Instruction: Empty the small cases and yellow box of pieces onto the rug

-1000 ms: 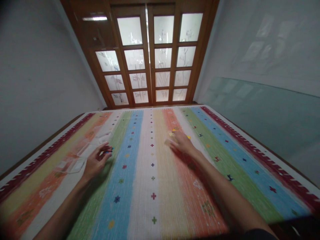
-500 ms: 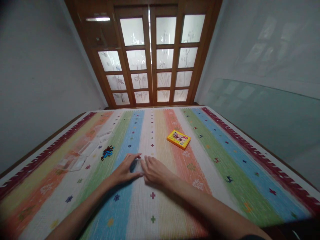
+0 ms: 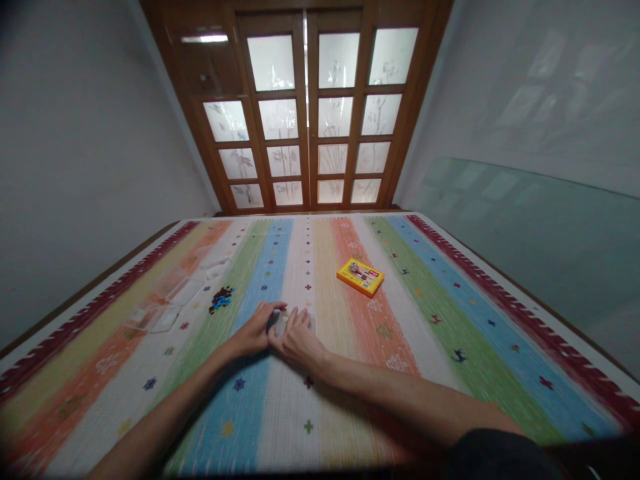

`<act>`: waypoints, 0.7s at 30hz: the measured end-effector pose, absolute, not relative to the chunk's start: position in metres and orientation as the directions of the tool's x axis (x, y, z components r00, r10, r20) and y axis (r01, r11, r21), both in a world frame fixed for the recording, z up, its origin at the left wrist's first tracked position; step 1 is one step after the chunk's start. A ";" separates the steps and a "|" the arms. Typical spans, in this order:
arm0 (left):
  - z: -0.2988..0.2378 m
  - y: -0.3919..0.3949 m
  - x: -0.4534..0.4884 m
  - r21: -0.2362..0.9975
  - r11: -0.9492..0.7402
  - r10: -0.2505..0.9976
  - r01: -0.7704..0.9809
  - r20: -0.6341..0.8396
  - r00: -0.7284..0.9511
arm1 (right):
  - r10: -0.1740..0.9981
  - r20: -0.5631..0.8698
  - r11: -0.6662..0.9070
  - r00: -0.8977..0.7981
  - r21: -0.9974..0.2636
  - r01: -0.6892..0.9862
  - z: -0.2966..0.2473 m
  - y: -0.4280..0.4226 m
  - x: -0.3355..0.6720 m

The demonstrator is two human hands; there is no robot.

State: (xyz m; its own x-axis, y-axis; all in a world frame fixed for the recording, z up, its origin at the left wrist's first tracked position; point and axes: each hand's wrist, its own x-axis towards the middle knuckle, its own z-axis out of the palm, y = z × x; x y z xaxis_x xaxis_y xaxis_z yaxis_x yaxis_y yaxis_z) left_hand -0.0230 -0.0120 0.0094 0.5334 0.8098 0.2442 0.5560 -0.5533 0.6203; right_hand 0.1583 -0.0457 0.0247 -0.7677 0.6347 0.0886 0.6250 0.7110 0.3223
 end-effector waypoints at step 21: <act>0.049 -0.032 -0.055 0.902 -0.319 0.829 0.292 0.116 0.548 | 0.801 0.105 0.228 -0.590 -0.964 0.138 0.072 0.029 0.189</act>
State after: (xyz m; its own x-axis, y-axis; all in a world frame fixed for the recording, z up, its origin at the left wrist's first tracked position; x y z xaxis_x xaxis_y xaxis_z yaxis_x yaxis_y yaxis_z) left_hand -0.0547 -0.0324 0.0494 0.5476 0.8286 0.1161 0.2918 -0.3193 0.9016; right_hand 0.1891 0.0291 0.0716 -0.5900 0.8005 0.1055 0.1377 0.2284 -0.9638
